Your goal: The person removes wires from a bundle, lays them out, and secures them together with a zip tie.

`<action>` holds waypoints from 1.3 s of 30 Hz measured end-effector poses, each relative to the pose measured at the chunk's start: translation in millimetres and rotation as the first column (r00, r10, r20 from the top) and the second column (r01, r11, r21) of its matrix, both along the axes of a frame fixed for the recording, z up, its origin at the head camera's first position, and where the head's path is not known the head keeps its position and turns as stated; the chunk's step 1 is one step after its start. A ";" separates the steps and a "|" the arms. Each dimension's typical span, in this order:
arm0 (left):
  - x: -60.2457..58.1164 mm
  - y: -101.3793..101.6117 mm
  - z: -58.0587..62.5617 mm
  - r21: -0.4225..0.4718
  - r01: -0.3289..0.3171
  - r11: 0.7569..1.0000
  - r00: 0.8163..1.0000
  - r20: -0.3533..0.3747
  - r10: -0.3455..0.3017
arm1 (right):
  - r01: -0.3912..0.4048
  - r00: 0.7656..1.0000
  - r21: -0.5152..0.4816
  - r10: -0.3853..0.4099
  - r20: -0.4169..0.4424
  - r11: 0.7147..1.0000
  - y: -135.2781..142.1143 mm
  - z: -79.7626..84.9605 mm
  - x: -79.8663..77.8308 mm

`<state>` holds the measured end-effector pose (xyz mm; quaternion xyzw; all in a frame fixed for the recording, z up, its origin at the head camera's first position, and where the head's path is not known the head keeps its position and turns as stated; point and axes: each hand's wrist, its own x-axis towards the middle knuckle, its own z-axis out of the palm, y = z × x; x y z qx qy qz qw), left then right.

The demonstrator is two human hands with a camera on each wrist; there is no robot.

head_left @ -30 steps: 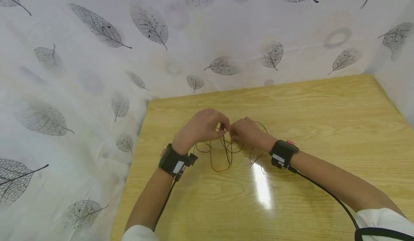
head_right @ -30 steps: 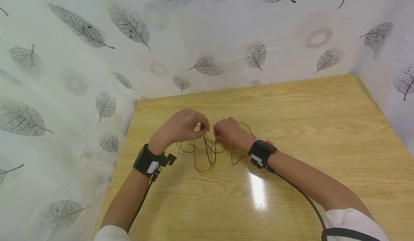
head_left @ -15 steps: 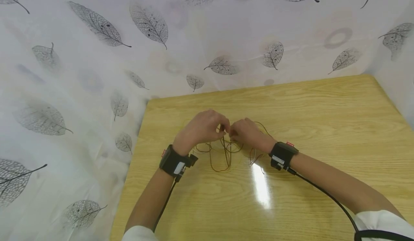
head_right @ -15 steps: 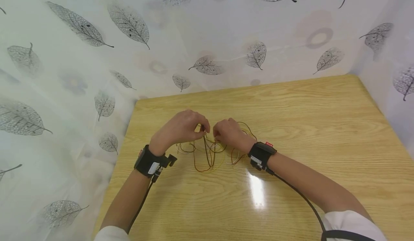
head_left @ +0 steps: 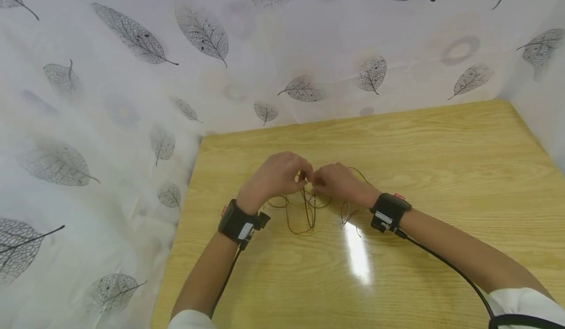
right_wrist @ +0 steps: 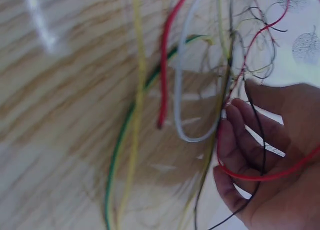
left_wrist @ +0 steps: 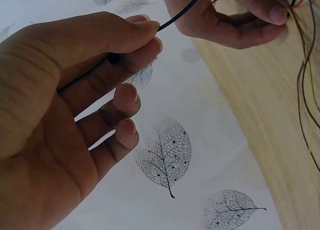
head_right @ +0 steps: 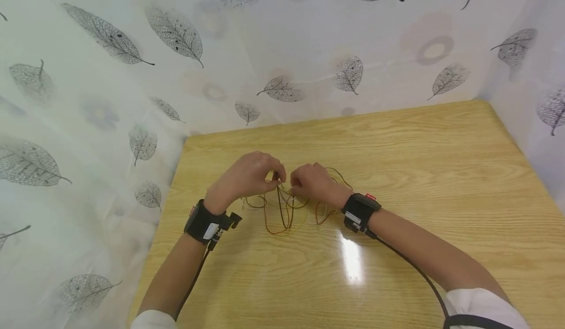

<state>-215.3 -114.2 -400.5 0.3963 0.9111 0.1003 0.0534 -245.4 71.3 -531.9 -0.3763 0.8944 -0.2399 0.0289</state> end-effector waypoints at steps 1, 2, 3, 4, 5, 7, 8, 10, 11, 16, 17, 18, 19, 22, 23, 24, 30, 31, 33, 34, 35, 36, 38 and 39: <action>0.3 0.1 0.2 -0.001 0.002 1.000 1.000 -0.007 -0.002 | -0.002 1.000 0.019 0.002 0.022 1.000 0.7 2.3 1.3; 0.7 0.1 0.3 -0.007 0.003 1.000 1.000 -0.016 -0.003 | -0.009 0.999 0.047 0.007 0.042 0.999 1.5 4.2 2.8; 1.1 0.2 0.6 -0.010 0.004 1.000 1.000 -0.021 -0.004 | -0.019 0.998 0.067 0.015 0.063 0.998 2.7 5.9 4.4; 1.8 0.4 1.2 -0.014 0.005 1.000 1.000 -0.025 -0.005 | -0.031 0.996 0.091 0.023 0.084 0.995 4.3 7.5 6.0; 2.7 0.7 2.0 -0.019 0.004 1.000 1.000 -0.027 -0.004 | -0.047 0.994 0.106 0.035 0.107 0.993 6.3 9.4 7.6; 4.6 1.0 2.9 -0.026 0.000 1.000 1.000 -0.027 -0.001 | -0.083 0.987 0.111 0.067 0.146 0.990 11.1 12.6 11.2; 5.5 1.0 3.3 -0.026 -0.001 1.000 1.000 -0.025 0.000 | -0.099 0.985 0.113 0.081 0.151 0.989 13.2 13.2 12.5; 7.1 0.8 3.8 -0.022 0.001 1.000 1.000 -0.024 -0.001 | -0.120 0.984 0.106 0.104 0.144 0.987 16.9 16.1 15.7; 7.8 0.7 3.7 -0.020 0.001 1.000 1.000 -0.026 -0.001 | -0.123 0.984 0.108 0.107 0.140 0.987 18.0 18.1 17.8; 8.2 1.9 0.9 -0.006 0.008 1.000 1.000 -0.029 -0.008 | -0.094 0.994 0.234 0.079 0.072 0.968 14.1 27.4 30.7; 8.0 2.5 0.3 -0.007 0.008 1.000 1.000 -0.024 -0.008 | -0.085 0.996 0.276 0.072 0.056 0.957 11.7 28.3 33.2; 7.8 3.2 -0.3 -0.004 0.009 1.000 1.000 -0.016 -0.009 | -0.075 0.997 0.316 0.065 0.040 0.946 9.1 28.8 35.4; 7.8 3.8 -0.8 -0.004 0.009 1.000 1.000 -0.010 -0.009 | -0.064 0.998 0.352 0.059 0.026 0.934 6.7 28.6 37.3; 8.2 5.2 -1.6 -0.011 0.009 1.000 1.000 -0.002 -0.009 | -0.030 0.999 0.429 0.034 -0.002 0.903 1.4 28.5 41.6; 8.5 5.4 -1.5 -0.016 0.006 1.000 1.000 -0.004 -0.006 | -0.020 1.000 0.440 0.026 -0.009 0.898 0.4 28.7 42.6; 8.8 5.6 -1.5 -0.017 0.004 1.000 1.000 -0.006 -0.004 | -0.012 1.000 0.448 0.021 -0.015 0.894 -0.2 29.1 43.4; 10.8 5.2 -0.6 -0.016 -0.003 1.000 1.000 0.017 0.003 | -0.003 0.998 0.473 0.032 -0.053 0.881 -0.1 30.9 45.7; 11.3 4.9 0.0 -0.011 0.001 1.000 1.000 0.024 0.000 | -0.003 0.998 0.474 0.036 -0.060 0.881 0.0 30.9 45.8; 12.3 4.6 1.5 -0.002 0.012 1.000 0.999 0.034 -0.012 | -0.003 0.997 0.475 0.042 -0.071 0.880 0.1 30.6 46.3; 12.9 4.4 2.5 0.004 0.018 1.000 0.999 0.037 -0.018 | -0.005 0.996 0.475 0.048 -0.078 0.880 0.1 30.2 46.3; 13.6 4.3 3.7 0.009 0.022 1.000 0.999 0.042 -0.023 | -0.007 0.995 0.474 0.053 -0.084 0.881 0.0 29.7 46.4; 14.2 4.2 4.6 0.012 0.026 1.000 0.999 0.044 -0.026 | -0.008 0.995 0.474 0.056 -0.087 0.881 0.0 29.0 46.4; 15.3 4.2 6.2 0.019 0.032 0.999 0.998 0.055 -0.033 | -0.012 0.994 0.476 0.063 -0.093 0.879 0.4 27.8 46.3; 15.6 4.3 6.6 0.025 0.033 0.999 0.997 0.067 -0.035 | -0.014 0.993 0.477 0.068 -0.096 0.879 0.6 27.3 46.2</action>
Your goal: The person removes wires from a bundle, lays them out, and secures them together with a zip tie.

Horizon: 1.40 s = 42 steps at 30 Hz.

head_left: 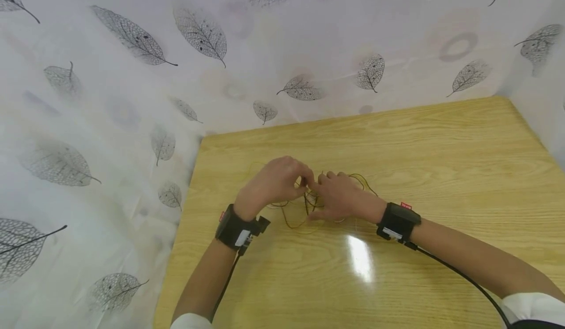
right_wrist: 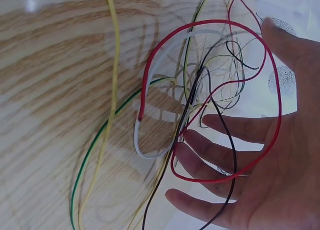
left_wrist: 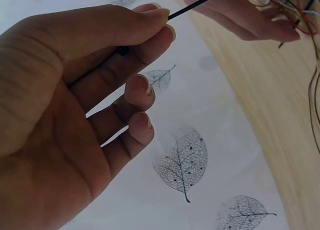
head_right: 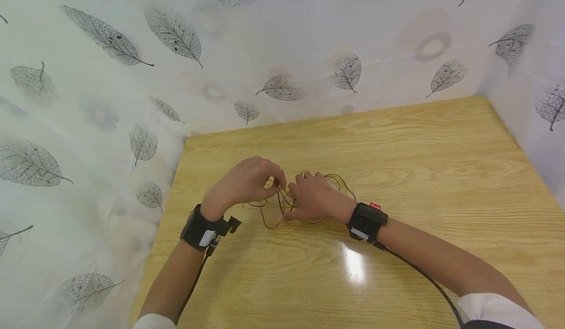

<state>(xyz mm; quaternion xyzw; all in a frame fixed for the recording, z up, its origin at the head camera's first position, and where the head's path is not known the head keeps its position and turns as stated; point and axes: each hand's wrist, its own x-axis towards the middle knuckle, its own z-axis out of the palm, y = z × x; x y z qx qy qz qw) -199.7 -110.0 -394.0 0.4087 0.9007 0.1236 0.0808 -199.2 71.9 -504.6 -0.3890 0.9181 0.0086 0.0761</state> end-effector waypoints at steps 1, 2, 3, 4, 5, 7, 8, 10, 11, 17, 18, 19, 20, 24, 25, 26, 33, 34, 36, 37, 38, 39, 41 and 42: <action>0.1 0.0 -0.1 0.006 0.002 1.000 1.000 0.014 -0.002 | -0.002 1.000 -0.004 0.002 0.000 1.000 0.2 -0.9 -0.3; 0.0 0.1 -0.7 0.007 0.001 1.000 1.000 0.023 -0.002 | -0.002 1.000 -0.006 0.002 0.001 1.000 0.3 -1.6 -0.5; 0.0 0.0 -1.7 0.005 0.000 1.000 1.000 0.028 0.000 | 0.000 1.000 -0.009 0.000 0.002 1.000 0.4 -2.2 -0.7; -0.1 -0.2 -2.7 0.005 -0.002 1.000 0.999 0.035 0.002 | 0.000 1.000 -0.013 0.000 0.000 1.000 0.3 -2.8 -1.0; -0.4 -0.4 -4.1 0.001 -0.005 1.000 0.999 0.042 0.005 | 0.001 1.000 -0.014 -0.001 -0.002 1.000 0.2 -3.3 -1.3; -0.8 -0.9 -6.7 -0.008 -0.011 1.000 0.999 0.033 0.011 | 0.004 1.000 -0.018 -0.004 -0.003 1.000 0.0 -4.6 -2.2; -1.1 -1.1 -8.2 -0.013 -0.014 1.000 1.000 0.027 0.015 | 0.005 1.000 -0.014 -0.005 -0.007 1.000 -0.1 -5.2 -2.7; -1.8 -1.4 -11.3 -0.014 -0.021 1.000 0.999 0.025 0.021 | 0.013 1.000 -0.015 -0.013 -0.004 1.000 0.0 -6.8 -4.3; -2.3 -1.4 -13.1 -0.016 -0.024 1.000 0.999 0.023 0.025 | 0.018 1.000 -0.017 -0.018 0.002 1.000 0.3 -7.6 -5.1; -5.4 1.4 -23.2 -0.038 -0.033 0.999 0.999 0.005 0.033 | 0.095 0.991 -0.219 -0.071 0.114 0.971 4.1 -7.6 -16.7; -5.8 2.3 -24.5 -0.038 -0.031 0.999 1.000 0.001 0.031 | 0.118 0.986 -0.267 -0.082 0.144 0.956 4.8 -7.4 -19.7; -6.2 3.1 -25.4 -0.035 -0.031 0.999 1.000 0.003 0.031 | 0.140 0.982 -0.308 -0.091 0.168 0.941 5.4 -7.1 -23.1; -6.6 3.8 -26.3 -0.036 -0.030 0.999 1.000 -0.002 0.030 | 0.160 0.977 -0.343 -0.099 0.189 0.926 5.9 -7.1 -26.7; -7.8 4.7 -29.6 -0.025 -0.034 0.999 0.999 0.005 0.035 | 0.198 0.975 -0.406 -0.135 0.178 0.892 7.1 -10.0 -41.0; -8.2 4.6 -30.5 -0.022 -0.035 0.999 0.999 0.013 0.035 | 0.202 0.976 -0.408 -0.150 0.157 0.890 7.3 -11.3 -44.9; -8.6 4.5 -31.8 -0.020 -0.035 0.999 0.999 0.018 0.036 | 0.218 0.974 -0.406 -0.174 0.145 0.887 7.5 -13.2 -48.7; -9.8 4.1 -40.0 -0.008 -0.035 0.999 0.998 0.044 0.035 | 0.298 0.954 -0.387 -0.271 0.125 0.873 7.8 -26.5 -68.1; -9.8 4.0 -40.8 -0.007 -0.034 0.999 0.998 0.049 0.034 | 0.303 0.953 -0.389 -0.274 0.130 0.870 8.0 -28.4 -69.1; -10.1 3.7 -41.9 -0.008 -0.033 0.999 0.998 0.057 0.034 | 0.306 0.952 -0.404 -0.273 0.140 0.862 8.3 -31.4 -70.6; -10.3 3.6 -42.2 -0.007 -0.034 0.999 0.998 0.059 0.034 | 0.308 0.951 -0.414 -0.270 0.148 0.857 8.4 -32.5 -71.2; -10.6 3.4 -42.1 -0.006 -0.036 0.999 0.998 0.058 0.036 | 0.308 0.951 -0.432 -0.265 0.158 0.848 8.3 -33.3 -71.8; -11.1 3.2 -41.9 -0.005 -0.037 0.999 0.998 0.057 0.037 | 0.309 0.951 -0.448 -0.263 0.164 0.839 8.1 -34.0 -72.7; -11.9 2.8 -41.7 -0.010 -0.038 0.999 0.998 0.047 0.038 | 0.309 0.951 -0.483 -0.253 0.180 0.819 7.6 -34.6 -74.3; -12.5 2.5 -41.7 -0.013 -0.038 0.999 0.998 0.045 0.038 | 0.313 0.949 -0.499 -0.250 0.190 0.808 7.3 -34.8 -75.1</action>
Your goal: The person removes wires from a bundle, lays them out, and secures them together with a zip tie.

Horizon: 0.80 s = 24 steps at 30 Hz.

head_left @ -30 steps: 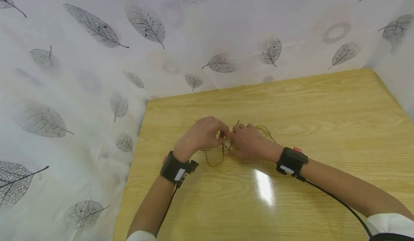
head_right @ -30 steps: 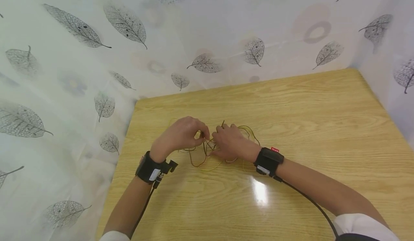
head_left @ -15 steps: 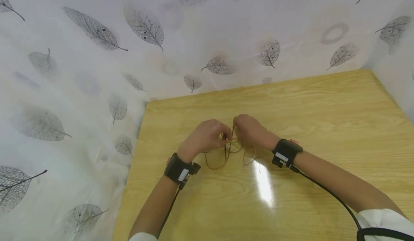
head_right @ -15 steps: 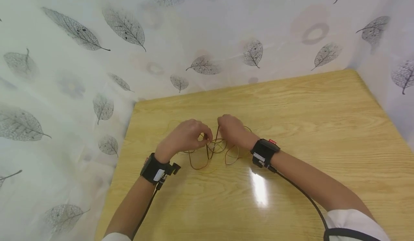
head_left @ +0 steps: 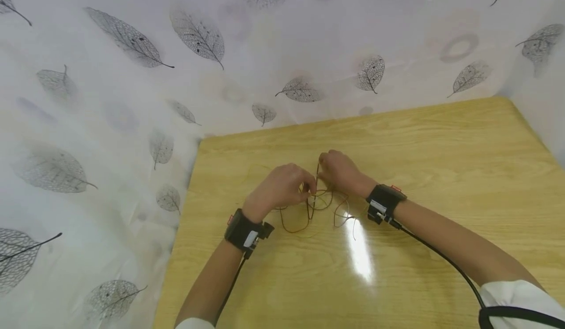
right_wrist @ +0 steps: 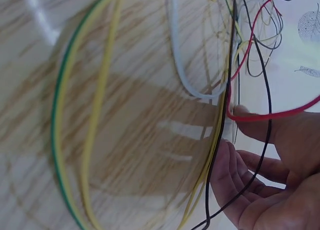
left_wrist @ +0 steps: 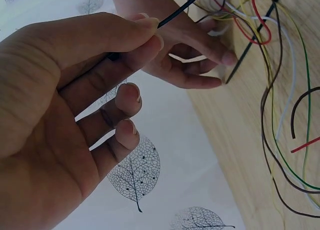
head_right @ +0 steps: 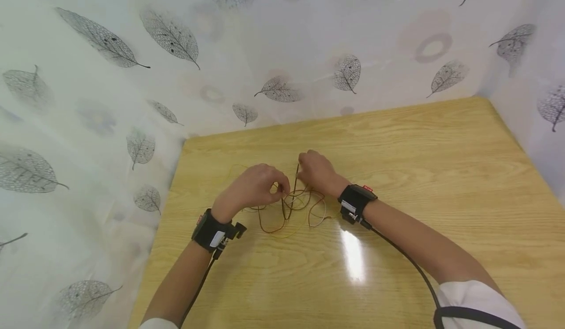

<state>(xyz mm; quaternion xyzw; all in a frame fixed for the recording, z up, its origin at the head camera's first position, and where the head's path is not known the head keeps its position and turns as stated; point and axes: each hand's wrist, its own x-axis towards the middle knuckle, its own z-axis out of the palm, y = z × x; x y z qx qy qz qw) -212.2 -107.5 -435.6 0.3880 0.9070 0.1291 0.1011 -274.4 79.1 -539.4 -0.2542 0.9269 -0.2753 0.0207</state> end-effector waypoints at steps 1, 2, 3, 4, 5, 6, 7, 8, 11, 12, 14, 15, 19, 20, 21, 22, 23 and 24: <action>-0.2 -0.1 -0.1 0.000 0.001 1.000 1.000 0.000 -0.001 | 0.001 1.000 -0.017 -0.001 0.007 1.000 -0.3 -0.2 -0.4; -0.3 -0.1 -0.2 0.000 0.002 1.000 1.000 0.001 -0.002 | 0.003 1.000 -0.028 -0.003 0.011 1.000 -0.5 -0.4 -0.6; -0.3 -0.1 -0.5 -0.002 0.005 1.000 1.000 0.000 -0.005 | 0.003 1.000 -0.032 -0.003 0.013 0.999 -0.6 -0.6 -0.7; -0.3 0.0 -0.8 -0.005 0.008 1.000 1.000 -0.002 -0.008 | 0.002 1.000 -0.035 -0.002 0.014 0.999 -0.6 -0.6 -0.6; -0.3 0.1 -1.0 -0.004 0.011 1.000 1.000 -0.003 -0.011 | 0.003 1.000 -0.030 -0.003 0.011 1.000 -0.8 -0.8 -0.5; -0.3 0.2 -1.1 -0.004 0.012 1.000 1.000 -0.004 -0.012 | 0.003 1.000 -0.031 -0.002 0.009 1.000 -0.5 -0.8 -0.2; -0.2 0.4 -1.2 -0.003 0.013 1.000 1.000 -0.008 -0.013 | 0.003 1.000 -0.033 -0.002 0.007 0.999 -0.2 -0.7 0.1; -0.2 0.4 -1.2 -0.005 0.014 1.000 1.000 -0.012 -0.015 | 0.004 1.000 -0.033 -0.004 0.002 0.999 0.1 -0.7 0.2; -0.6 0.3 -0.8 -0.010 0.013 1.000 1.000 -0.013 -0.013 | 0.008 1.000 -0.031 -0.008 -0.005 0.999 0.7 -0.6 0.8; -0.8 0.2 -0.7 -0.011 0.011 1.000 1.000 -0.012 -0.011 | 0.010 1.000 -0.032 -0.010 -0.005 0.999 0.8 -0.5 0.9; -0.9 0.1 -0.5 -0.013 0.009 1.000 1.000 -0.010 -0.009 | 0.013 1.000 -0.021 -0.013 -0.003 1.000 0.5 -0.6 1.0; -0.9 0.1 -0.5 -0.014 0.008 1.000 1.000 -0.009 -0.008 | 0.016 1.000 -0.014 -0.016 0.000 1.000 0.3 -0.6 1.1; -0.9 0.0 -1.1 -0.014 0.002 1.000 1.000 -0.005 -0.003 | 0.032 0.999 0.018 -0.032 0.009 0.999 -0.8 -1.0 1.1; -0.9 -0.1 -1.2 -0.017 0.000 1.000 1.000 -0.006 0.000 | 0.034 0.999 0.021 -0.034 0.010 0.999 -1.0 -0.9 1.0; -0.9 -0.2 -1.3 -0.021 -0.002 1.000 1.000 -0.007 0.001 | 0.035 0.999 0.022 -0.035 0.012 0.999 -1.1 -0.8 1.1; -1.0 -0.3 -1.4 -0.024 -0.003 1.000 1.000 -0.007 0.003 | 0.033 0.999 0.023 -0.033 0.012 0.999 -1.2 -0.7 1.4; -1.1 -0.4 -1.5 -0.026 -0.004 1.000 1.000 -0.007 0.004 | 0.032 0.999 0.019 -0.032 0.014 0.999 -1.3 -0.5 1.6; -1.1 -0.5 -1.5 -0.027 -0.005 1.000 1.000 -0.004 0.005 | 0.030 0.999 0.014 -0.030 0.015 0.999 -1.3 -0.2 1.8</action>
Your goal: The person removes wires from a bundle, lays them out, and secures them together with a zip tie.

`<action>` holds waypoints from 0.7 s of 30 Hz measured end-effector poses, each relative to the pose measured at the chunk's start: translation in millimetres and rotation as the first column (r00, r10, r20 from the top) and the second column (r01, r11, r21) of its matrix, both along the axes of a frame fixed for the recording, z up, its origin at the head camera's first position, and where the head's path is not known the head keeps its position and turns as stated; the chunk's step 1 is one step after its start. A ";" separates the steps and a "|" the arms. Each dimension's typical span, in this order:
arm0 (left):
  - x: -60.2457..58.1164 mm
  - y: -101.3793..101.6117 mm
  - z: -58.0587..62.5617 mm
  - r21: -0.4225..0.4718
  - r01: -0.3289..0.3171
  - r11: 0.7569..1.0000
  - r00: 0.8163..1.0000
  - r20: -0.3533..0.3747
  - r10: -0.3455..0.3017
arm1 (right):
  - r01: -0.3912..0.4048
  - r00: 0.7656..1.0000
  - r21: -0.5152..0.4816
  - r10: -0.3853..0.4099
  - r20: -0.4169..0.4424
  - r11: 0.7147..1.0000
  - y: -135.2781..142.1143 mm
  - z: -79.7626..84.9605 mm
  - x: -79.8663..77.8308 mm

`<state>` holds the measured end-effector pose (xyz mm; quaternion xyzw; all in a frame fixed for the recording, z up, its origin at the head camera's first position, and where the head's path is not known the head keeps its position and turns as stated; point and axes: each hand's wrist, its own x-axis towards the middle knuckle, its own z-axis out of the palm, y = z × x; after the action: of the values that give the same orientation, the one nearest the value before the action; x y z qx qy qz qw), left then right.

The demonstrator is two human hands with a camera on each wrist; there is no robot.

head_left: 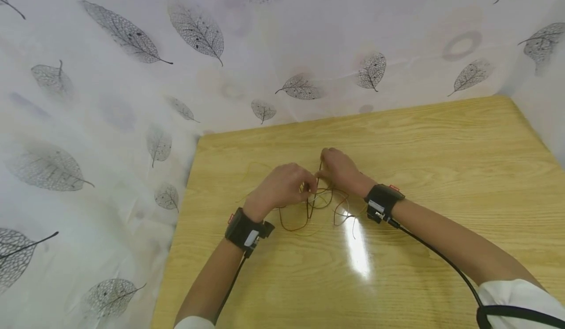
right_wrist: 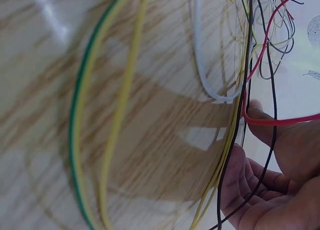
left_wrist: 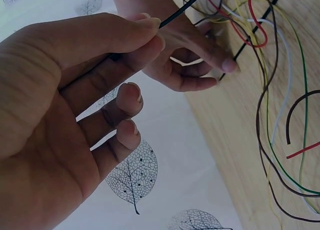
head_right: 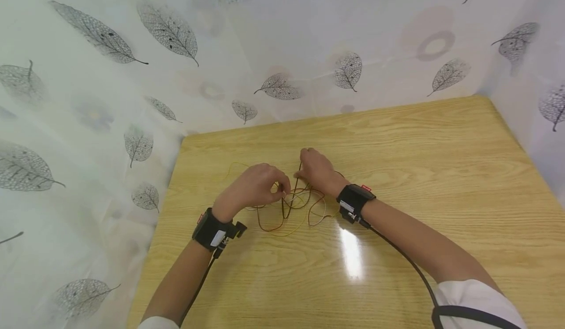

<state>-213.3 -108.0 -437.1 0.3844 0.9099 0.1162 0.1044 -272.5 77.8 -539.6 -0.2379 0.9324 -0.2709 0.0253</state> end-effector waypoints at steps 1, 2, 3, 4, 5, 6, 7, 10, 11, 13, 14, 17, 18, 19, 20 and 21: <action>-0.1 0.0 0.0 -0.002 -0.002 1.000 1.000 0.003 0.002 | 0.000 1.000 -0.005 0.000 0.002 1.000 -0.1 0.5 0.3; -0.1 0.1 0.1 -0.004 -0.003 1.000 1.000 0.006 0.003 | -0.001 1.000 -0.009 0.001 0.004 1.000 -0.2 1.0 0.5; -0.2 0.2 0.2 -0.008 -0.004 1.000 1.000 0.010 0.004 | 0.000 1.000 -0.011 0.000 0.007 1.000 -0.3 1.3 0.7; -0.4 0.2 0.4 -0.010 -0.006 1.000 1.000 0.016 0.006 | 0.001 1.000 -0.014 -0.001 0.012 1.000 -0.3 1.5 0.8; -0.5 0.3 0.4 -0.013 -0.009 1.000 1.000 0.021 0.009 | 0.002 1.000 -0.018 -0.002 0.016 1.000 -0.6 1.8 0.9; -0.6 0.4 0.5 -0.015 -0.011 1.000 1.000 0.026 0.012 | 0.003 1.000 -0.022 -0.003 0.022 1.000 -0.6 2.0 1.0; -0.7 0.4 0.4 -0.020 -0.014 1.000 1.000 0.027 0.014 | 0.003 1.000 -0.026 -0.002 0.025 1.000 -0.8 2.2 1.0; -0.6 0.2 0.2 -0.026 -0.017 1.000 0.999 0.028 0.017 | -0.007 1.000 -0.043 0.008 0.024 0.999 -0.6 1.8 1.1; -0.5 0.1 0.0 -0.025 -0.017 1.000 0.999 0.027 0.018 | -0.011 1.000 -0.049 0.012 0.021 0.999 -0.4 1.6 1.0; -0.2 -0.2 -0.4 -0.021 -0.017 1.000 1.000 0.023 0.017 | -0.014 1.000 -0.055 0.015 0.021 0.998 0.0 0.5 0.4; 0.1 -0.2 -0.7 -0.019 -0.016 1.000 1.000 0.021 0.016 | -0.012 1.000 -0.058 0.013 0.026 0.998 0.2 -0.2 0.0; 0.9 -0.3 -0.9 -0.006 -0.015 1.000 1.000 0.015 0.015 | 0.003 0.998 -0.063 0.001 0.063 0.998 0.6 -1.6 -1.7; 1.1 -0.4 -0.9 -0.003 -0.014 1.000 1.000 0.013 0.014 | 0.010 0.997 -0.063 -0.005 0.078 0.998 0.6 -1.8 -2.2; 1.3 -0.4 -0.9 -0.004 -0.013 1.000 1.000 0.009 0.013 | 0.015 0.996 -0.070 -0.008 0.091 0.997 0.8 -1.7 -2.5; 1.2 -0.6 -1.1 0.000 -0.011 1.000 1.000 0.009 0.011 | 0.018 0.994 -0.082 -0.009 0.105 0.997 0.8 -1.7 -2.7; 1.1 -0.9 -1.4 0.001 -0.012 1.000 1.000 0.007 0.012 | 0.019 0.994 -0.097 -0.008 0.111 0.995 0.9 -2.5 -2.9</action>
<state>-212.2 -108.8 -438.5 0.3787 0.9117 0.1186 0.1068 -275.4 78.7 -542.1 -0.2171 0.9169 -0.3289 0.0633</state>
